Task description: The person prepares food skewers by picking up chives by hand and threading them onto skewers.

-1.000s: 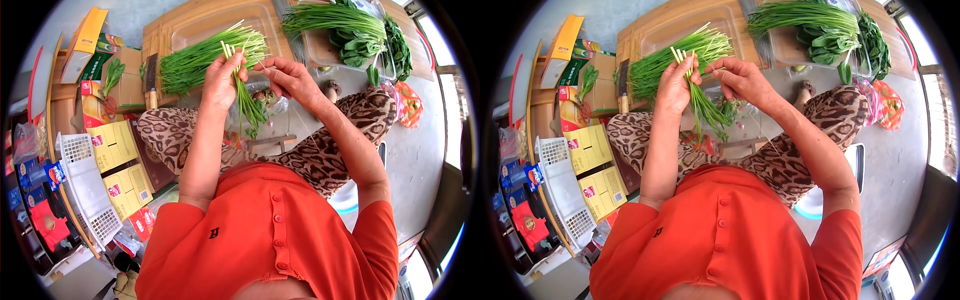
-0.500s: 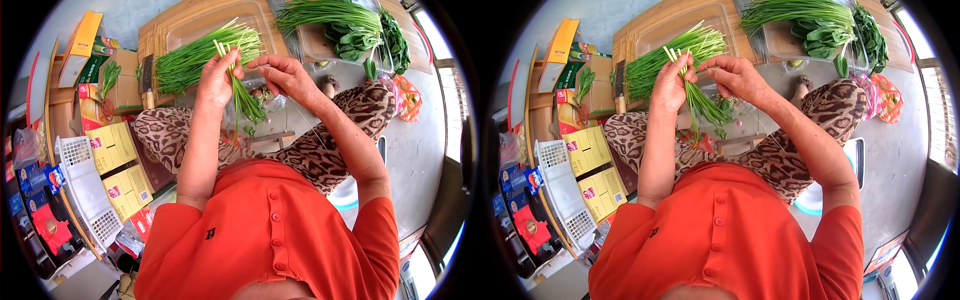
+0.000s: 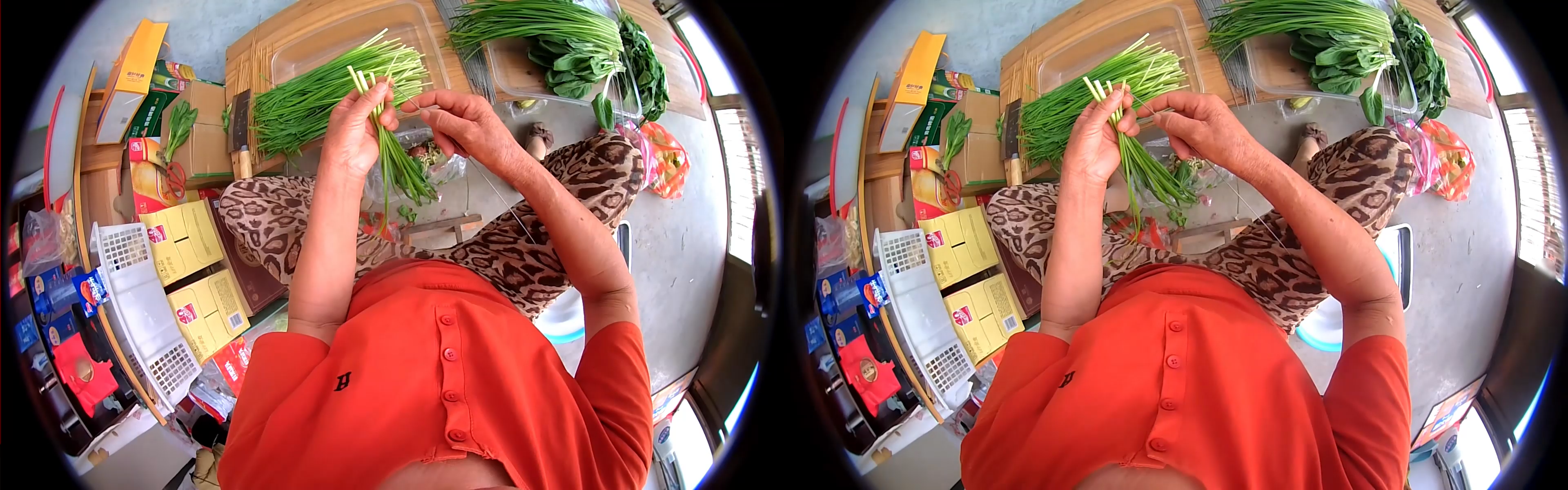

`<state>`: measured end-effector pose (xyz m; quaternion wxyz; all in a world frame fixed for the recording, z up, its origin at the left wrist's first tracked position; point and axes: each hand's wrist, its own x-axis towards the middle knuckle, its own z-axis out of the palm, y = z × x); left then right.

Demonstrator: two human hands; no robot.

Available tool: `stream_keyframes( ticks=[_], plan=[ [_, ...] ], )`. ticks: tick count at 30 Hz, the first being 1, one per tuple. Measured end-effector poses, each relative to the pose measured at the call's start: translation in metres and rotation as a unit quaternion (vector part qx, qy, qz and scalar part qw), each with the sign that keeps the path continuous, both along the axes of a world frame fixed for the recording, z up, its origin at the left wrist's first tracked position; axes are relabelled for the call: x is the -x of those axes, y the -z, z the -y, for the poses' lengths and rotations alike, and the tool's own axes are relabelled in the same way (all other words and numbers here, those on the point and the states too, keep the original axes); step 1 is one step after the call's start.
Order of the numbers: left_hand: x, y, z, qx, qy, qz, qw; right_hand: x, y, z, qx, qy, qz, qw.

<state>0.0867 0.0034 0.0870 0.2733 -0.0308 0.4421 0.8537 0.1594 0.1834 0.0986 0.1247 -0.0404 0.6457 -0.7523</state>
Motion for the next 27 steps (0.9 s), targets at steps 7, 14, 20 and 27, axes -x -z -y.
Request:
stream_keyframes(
  ticks=[7, 14, 20, 27],
  plan=[
    [-0.0021, -0.0011, -0.0001, 0.003, -0.004, -0.002, 1.000, -0.0002, 0.0005, 0.0002, -0.002, -0.002, 0.003, 1.000],
    [-0.0019, 0.0002, 0.0001, 0.008, -0.006, -0.006, 1.000, -0.0001, 0.0020, 0.0000, -0.007, -0.002, 0.010, 1.000],
    [-0.0013, 0.0027, 0.0013, 0.010, 0.001, -0.013, 1.000, -0.0001, 0.0029, -0.0007, -0.007, -0.008, 0.005, 1.000],
    [-0.0001, 0.0029, 0.0026, 0.017, -0.001, -0.020, 1.000, -0.0001, 0.0034, -0.0005, -0.022, -0.008, 0.001, 1.000]
  ],
)
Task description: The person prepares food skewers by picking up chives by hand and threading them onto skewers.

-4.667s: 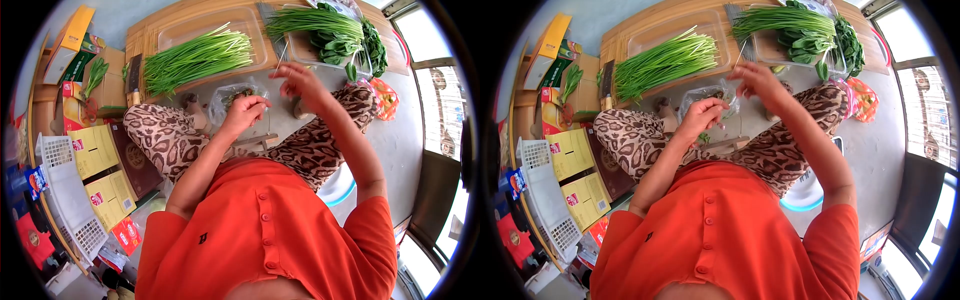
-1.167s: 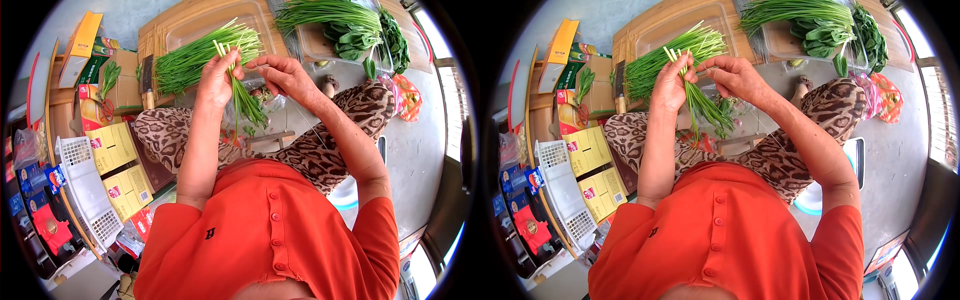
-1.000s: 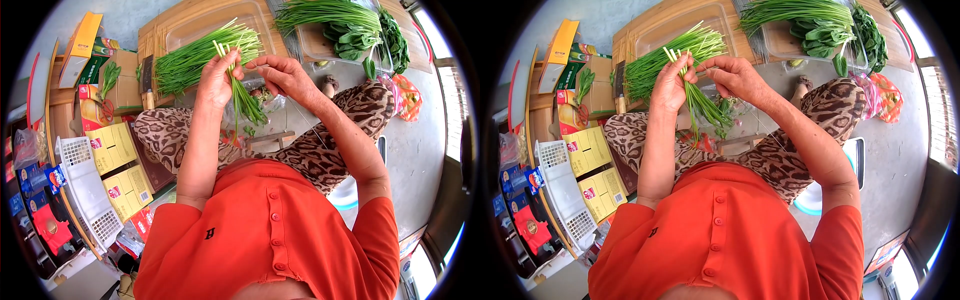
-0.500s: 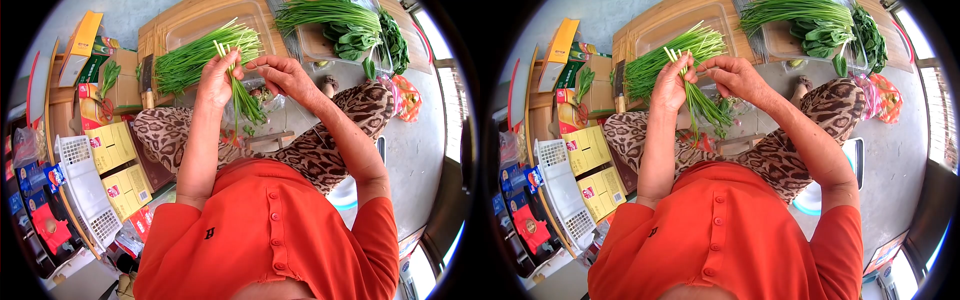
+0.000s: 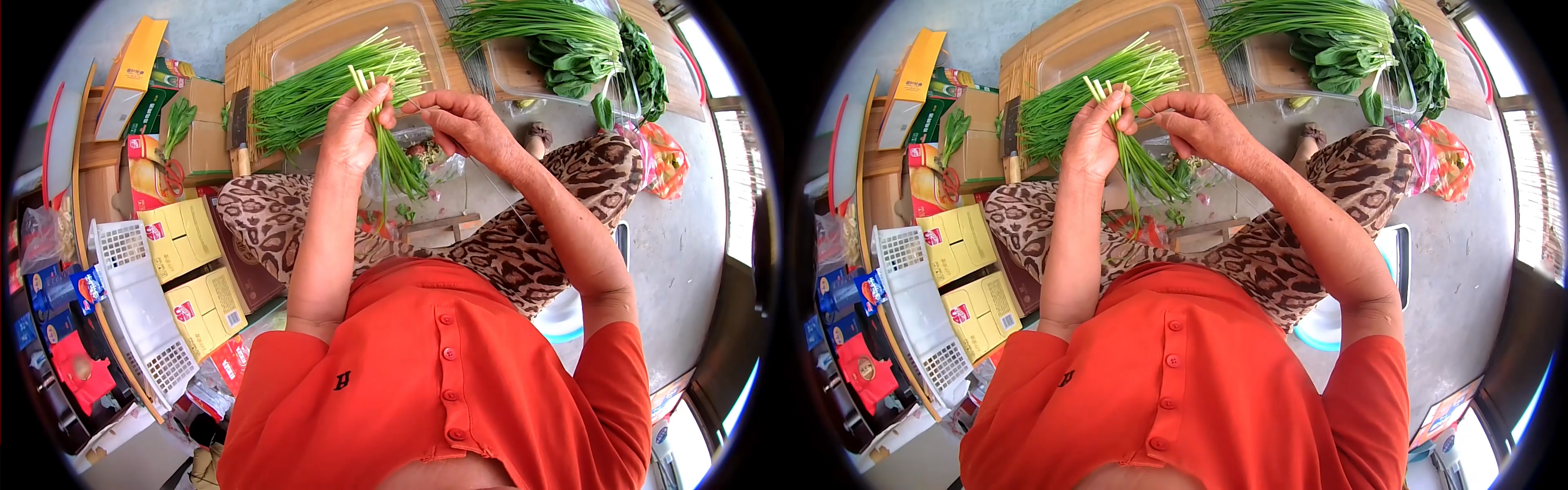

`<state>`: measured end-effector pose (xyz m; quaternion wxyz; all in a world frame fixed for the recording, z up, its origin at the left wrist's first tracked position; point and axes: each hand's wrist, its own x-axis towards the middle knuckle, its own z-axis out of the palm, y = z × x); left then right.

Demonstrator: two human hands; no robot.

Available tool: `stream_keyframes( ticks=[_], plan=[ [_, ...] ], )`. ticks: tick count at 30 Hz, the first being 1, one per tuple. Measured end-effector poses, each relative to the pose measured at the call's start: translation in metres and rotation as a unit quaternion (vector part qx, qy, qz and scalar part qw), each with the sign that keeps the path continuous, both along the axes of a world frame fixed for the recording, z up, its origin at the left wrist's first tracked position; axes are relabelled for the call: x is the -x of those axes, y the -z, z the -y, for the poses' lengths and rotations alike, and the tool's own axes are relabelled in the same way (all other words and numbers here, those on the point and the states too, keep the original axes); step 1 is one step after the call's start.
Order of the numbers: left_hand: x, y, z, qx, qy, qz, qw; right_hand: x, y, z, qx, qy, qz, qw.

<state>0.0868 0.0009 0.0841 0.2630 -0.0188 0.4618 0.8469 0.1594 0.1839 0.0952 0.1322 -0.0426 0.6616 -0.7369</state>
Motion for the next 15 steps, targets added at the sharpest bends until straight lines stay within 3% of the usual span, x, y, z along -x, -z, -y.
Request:
stream_keyframes(
  ticks=[15],
  plan=[
    [0.006, 0.003, 0.011, 0.011, 0.054, -0.023, 0.998, -0.001, 0.000, 0.000, 0.002, -0.003, -0.005, 1.000]
  ],
)
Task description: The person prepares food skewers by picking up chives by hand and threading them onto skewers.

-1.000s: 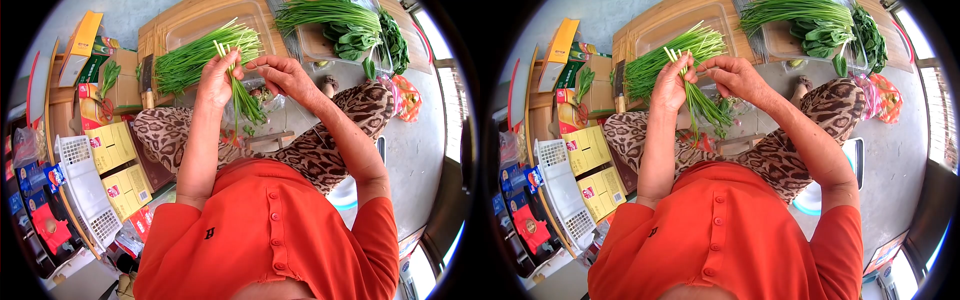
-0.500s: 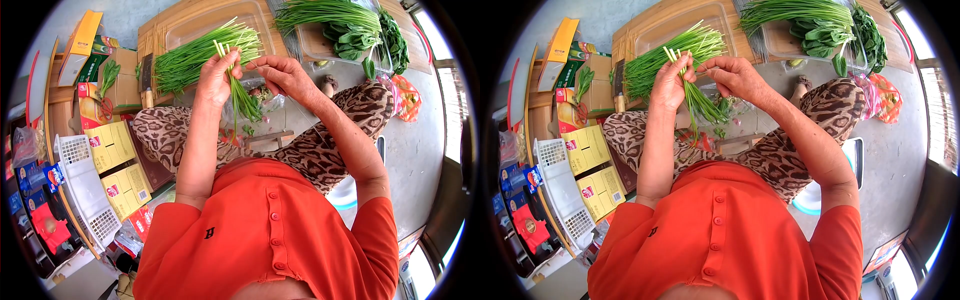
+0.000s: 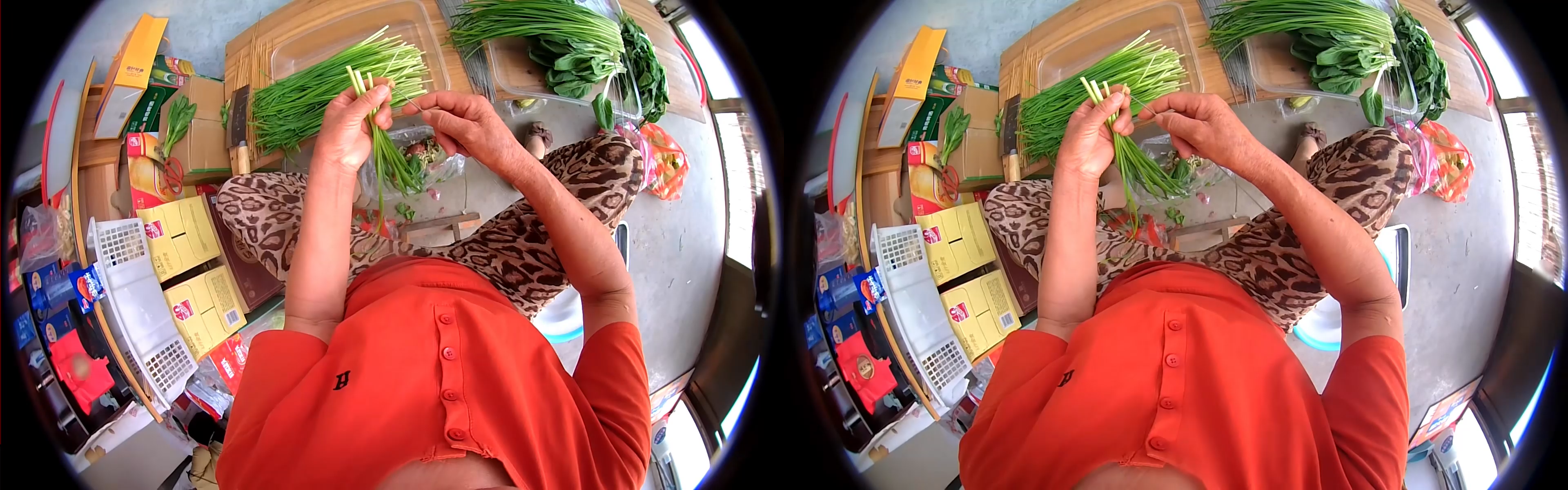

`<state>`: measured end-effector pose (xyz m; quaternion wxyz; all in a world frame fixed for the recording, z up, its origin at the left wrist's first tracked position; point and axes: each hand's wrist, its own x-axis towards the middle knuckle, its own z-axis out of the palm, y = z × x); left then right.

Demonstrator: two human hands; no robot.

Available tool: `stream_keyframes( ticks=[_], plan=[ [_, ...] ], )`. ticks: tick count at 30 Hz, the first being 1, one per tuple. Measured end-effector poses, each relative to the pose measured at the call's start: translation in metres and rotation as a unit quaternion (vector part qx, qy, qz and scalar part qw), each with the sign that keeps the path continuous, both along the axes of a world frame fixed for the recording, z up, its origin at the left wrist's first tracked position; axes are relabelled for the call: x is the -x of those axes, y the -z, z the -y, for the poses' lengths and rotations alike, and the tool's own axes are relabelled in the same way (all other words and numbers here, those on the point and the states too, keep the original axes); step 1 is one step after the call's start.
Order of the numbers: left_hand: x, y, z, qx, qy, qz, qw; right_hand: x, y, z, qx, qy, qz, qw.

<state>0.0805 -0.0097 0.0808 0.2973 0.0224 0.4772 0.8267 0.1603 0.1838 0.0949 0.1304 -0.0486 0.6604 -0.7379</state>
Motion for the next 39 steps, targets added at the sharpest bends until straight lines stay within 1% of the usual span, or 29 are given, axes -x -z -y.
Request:
stream_keyframes(
  ticks=[23, 26, 31, 33, 34, 36, 37, 39],
  plan=[
    [-0.001, -0.003, 0.004, 0.008, 0.036, 0.021, 0.999, -0.001, 0.000, -0.001, 0.007, -0.021, -0.006, 1.000],
    [-0.007, -0.006, 0.000, 0.030, 0.044, 0.017, 0.998, 0.001, 0.002, 0.000, 0.014, -0.016, 0.004, 1.000],
    [-0.015, -0.005, -0.010, 0.088, 0.039, -0.050, 0.994, 0.002, 0.006, 0.002, 0.058, 0.014, 0.029, 0.998],
    [-0.016, -0.001, -0.012, 0.118, 0.030, -0.096, 0.988, 0.003, 0.001, 0.003, 0.056, 0.020, 0.032, 0.998],
    [-0.016, -0.001, -0.012, 0.118, 0.030, -0.096, 0.988, 0.003, -0.001, 0.003, 0.054, 0.028, 0.036, 0.998],
    [-0.018, -0.001, -0.014, 0.153, -0.057, -0.109, 0.980, 0.003, 0.003, 0.002, 0.031, 0.040, 0.029, 0.998],
    [-0.014, 0.003, -0.009, 0.180, -0.074, -0.145, 0.970, 0.003, 0.005, 0.002, 0.009, 0.052, 0.021, 0.998],
    [-0.009, 0.001, 0.000, 0.198, -0.088, -0.179, 0.960, 0.002, 0.003, 0.000, 0.017, 0.056, 0.030, 0.998]
  ],
)
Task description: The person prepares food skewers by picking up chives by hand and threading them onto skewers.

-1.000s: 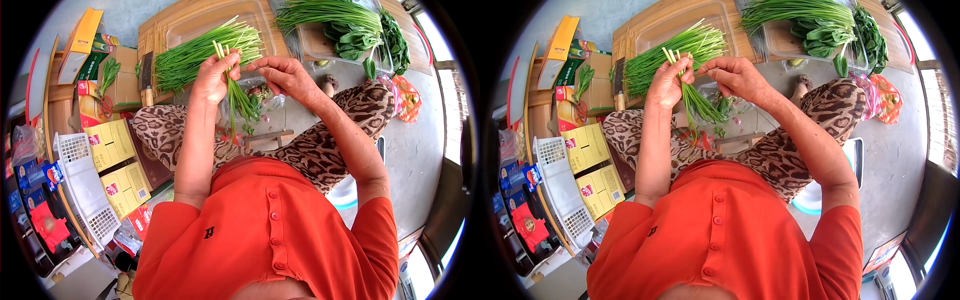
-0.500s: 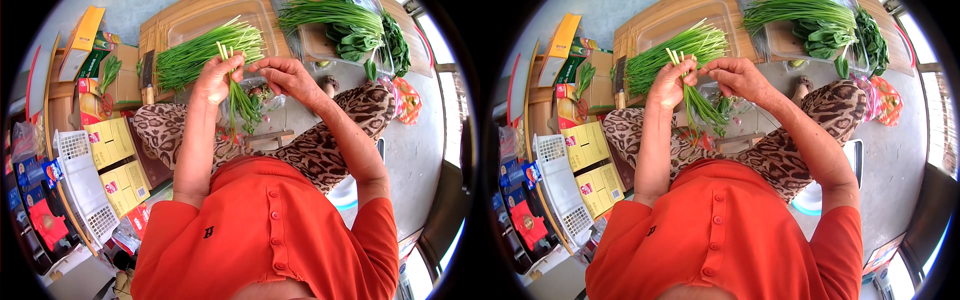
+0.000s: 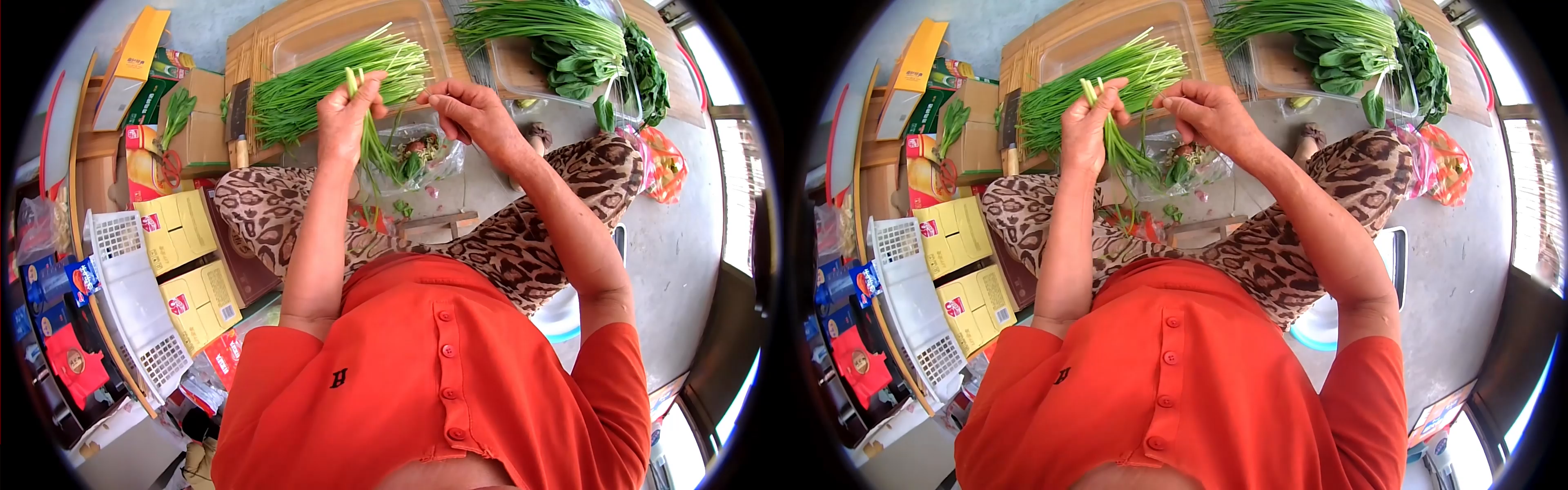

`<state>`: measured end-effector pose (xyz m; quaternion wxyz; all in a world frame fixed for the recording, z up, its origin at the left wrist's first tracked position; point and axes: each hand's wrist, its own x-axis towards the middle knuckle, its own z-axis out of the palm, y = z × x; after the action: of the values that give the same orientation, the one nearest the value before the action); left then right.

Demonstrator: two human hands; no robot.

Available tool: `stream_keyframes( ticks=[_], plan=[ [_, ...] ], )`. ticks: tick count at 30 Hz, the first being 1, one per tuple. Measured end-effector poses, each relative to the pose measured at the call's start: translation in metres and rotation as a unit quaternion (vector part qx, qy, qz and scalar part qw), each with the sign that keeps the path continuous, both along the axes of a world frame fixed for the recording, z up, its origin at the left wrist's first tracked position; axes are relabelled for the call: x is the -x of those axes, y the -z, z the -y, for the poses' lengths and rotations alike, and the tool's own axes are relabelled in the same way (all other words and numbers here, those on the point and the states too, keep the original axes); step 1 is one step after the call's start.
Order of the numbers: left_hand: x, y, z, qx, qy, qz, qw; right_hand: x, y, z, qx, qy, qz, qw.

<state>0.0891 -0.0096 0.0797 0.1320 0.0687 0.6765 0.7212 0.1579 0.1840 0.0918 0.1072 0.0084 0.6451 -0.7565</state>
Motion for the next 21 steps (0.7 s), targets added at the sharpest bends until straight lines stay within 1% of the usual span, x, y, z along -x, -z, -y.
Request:
stream_keyframes(
  ticks=[2, 4, 8, 9, 11, 15, 16, 19, 21],
  plan=[
    [0.002, -0.005, 0.005, 0.015, -0.001, -0.016, 1.000, 0.000, -0.002, -0.001, 0.011, 0.001, 0.008, 1.000],
    [0.000, -0.011, 0.006, -0.009, 0.022, 0.020, 1.000, 0.000, -0.003, -0.001, 0.007, -0.007, 0.005, 1.000],
    [-0.003, -0.009, 0.003, -0.045, 0.032, 0.040, 0.998, -0.001, 0.001, 0.003, 0.025, -0.023, -0.002, 0.999],
    [-0.003, -0.007, 0.002, -0.046, 0.032, 0.040, 0.998, -0.001, 0.001, 0.003, 0.030, -0.026, 0.002, 0.999],
    [-0.003, -0.004, 0.001, -0.097, 0.029, 0.060, 0.993, -0.001, 0.001, 0.004, 0.035, -0.031, 0.005, 0.999],
    [-0.005, -0.005, -0.002, -0.102, 0.021, 0.055, 0.993, -0.001, 0.002, 0.003, 0.007, -0.037, 0.002, 0.999],
    [-0.003, 0.000, 0.000, -0.129, 0.020, 0.064, 0.989, -0.001, 0.002, 0.003, -0.001, -0.039, 0.003, 0.999],
    [-0.003, 0.002, -0.001, -0.123, -0.008, 0.087, 0.989, -0.002, 0.001, 0.003, 0.000, -0.043, 0.005, 0.999],
    [-0.002, 0.003, -0.001, -0.137, -0.006, 0.102, 0.985, -0.002, 0.001, 0.003, -0.002, -0.043, 0.006, 0.999]
  ],
)
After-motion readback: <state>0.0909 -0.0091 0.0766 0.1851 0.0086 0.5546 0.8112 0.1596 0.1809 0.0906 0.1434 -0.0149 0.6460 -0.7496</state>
